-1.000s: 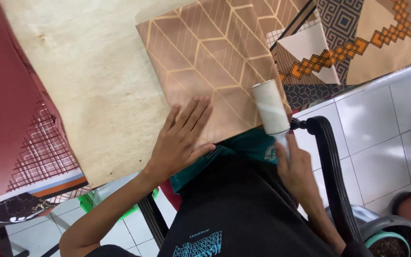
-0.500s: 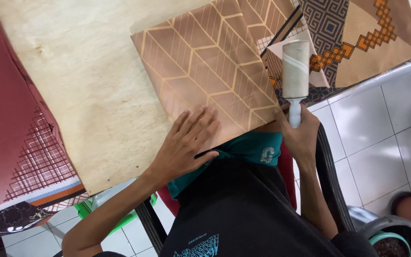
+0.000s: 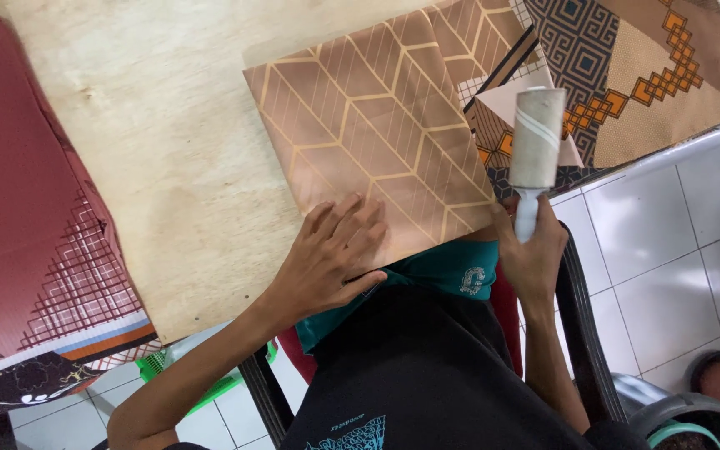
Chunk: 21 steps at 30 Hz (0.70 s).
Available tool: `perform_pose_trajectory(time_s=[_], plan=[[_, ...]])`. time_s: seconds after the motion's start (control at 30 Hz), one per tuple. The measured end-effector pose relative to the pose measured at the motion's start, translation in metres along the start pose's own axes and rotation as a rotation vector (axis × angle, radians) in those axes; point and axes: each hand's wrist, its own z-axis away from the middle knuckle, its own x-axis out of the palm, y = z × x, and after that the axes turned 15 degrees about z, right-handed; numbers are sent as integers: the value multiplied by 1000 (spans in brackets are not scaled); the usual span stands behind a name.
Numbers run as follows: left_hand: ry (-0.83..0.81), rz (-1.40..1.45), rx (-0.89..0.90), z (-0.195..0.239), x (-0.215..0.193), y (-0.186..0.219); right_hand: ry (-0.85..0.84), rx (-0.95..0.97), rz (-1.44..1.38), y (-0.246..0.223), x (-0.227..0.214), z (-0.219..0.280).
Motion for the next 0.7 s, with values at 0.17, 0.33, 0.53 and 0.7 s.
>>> perform_pose_trajectory(time_s=[0.17,0.33,0.53,0.7], plan=[[80,-75,-25,-22,-2,-6,-96,-13,-19,-21,-10,53],[17,-52,-117,-28,0,-9,-476,3,76,-15,7,61],[-33,-42,-141,-29,-4,-8,-424,98,180,1,-14,32],[-59,9,-164,-31,-5,-12,-315,7,11,46,-48,2]])
